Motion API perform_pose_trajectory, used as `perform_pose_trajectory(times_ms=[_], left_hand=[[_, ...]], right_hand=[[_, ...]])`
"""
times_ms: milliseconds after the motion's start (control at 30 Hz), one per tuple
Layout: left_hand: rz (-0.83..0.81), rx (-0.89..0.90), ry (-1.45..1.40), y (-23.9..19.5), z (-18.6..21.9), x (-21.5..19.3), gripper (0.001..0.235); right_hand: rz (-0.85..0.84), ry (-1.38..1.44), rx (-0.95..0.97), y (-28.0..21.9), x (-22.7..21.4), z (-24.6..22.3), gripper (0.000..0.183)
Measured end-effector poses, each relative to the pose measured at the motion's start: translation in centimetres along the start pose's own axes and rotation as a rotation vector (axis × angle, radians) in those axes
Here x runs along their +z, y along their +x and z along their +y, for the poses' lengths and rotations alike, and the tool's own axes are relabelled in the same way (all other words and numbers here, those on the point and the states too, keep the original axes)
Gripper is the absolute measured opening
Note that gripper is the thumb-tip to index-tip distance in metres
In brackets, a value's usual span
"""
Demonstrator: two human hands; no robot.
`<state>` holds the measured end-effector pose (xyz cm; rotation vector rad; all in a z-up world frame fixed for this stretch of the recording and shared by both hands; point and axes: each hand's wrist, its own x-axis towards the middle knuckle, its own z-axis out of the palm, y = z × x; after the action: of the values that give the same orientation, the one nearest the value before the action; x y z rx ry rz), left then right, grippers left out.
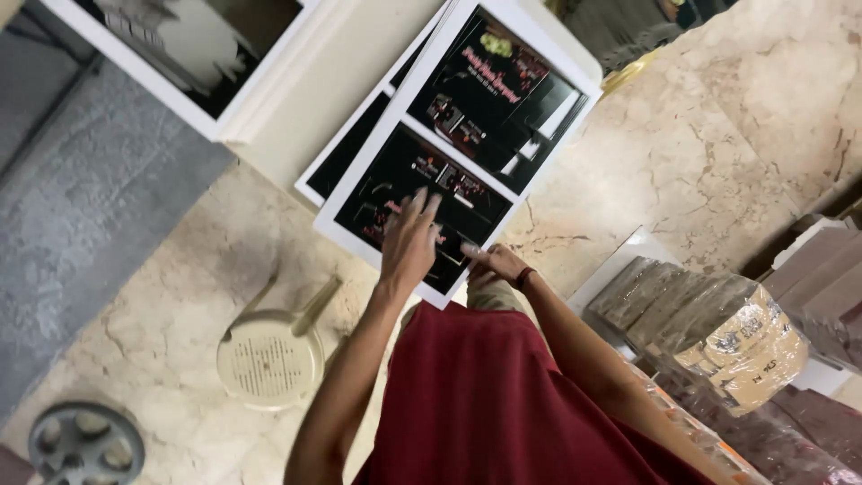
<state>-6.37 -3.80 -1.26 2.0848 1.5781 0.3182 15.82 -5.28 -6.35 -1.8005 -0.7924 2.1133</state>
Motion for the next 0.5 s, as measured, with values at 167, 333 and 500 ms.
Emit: perform_pose_trajectory(times_ms=[167,333,500], left_hand=[[0.530,-0.426,-0.096,-8.3,1.2,0.3,0.070],[0.111,-1.209,-0.727,-8.8,5.3,-1.7,0.101],[0.259,-1.429,-0.873,-5.6,7.1,2.7,0.111]], right_hand=[[-0.272,-0.694,0.409,-2.2,-8.5,-7.3,0.060],[0.689,-0.665,-0.381,4.5,-19.0,-12.3,0.044],[0.653,-0.885,-0.580,13.3,-22.0,-15.9,0.069]])
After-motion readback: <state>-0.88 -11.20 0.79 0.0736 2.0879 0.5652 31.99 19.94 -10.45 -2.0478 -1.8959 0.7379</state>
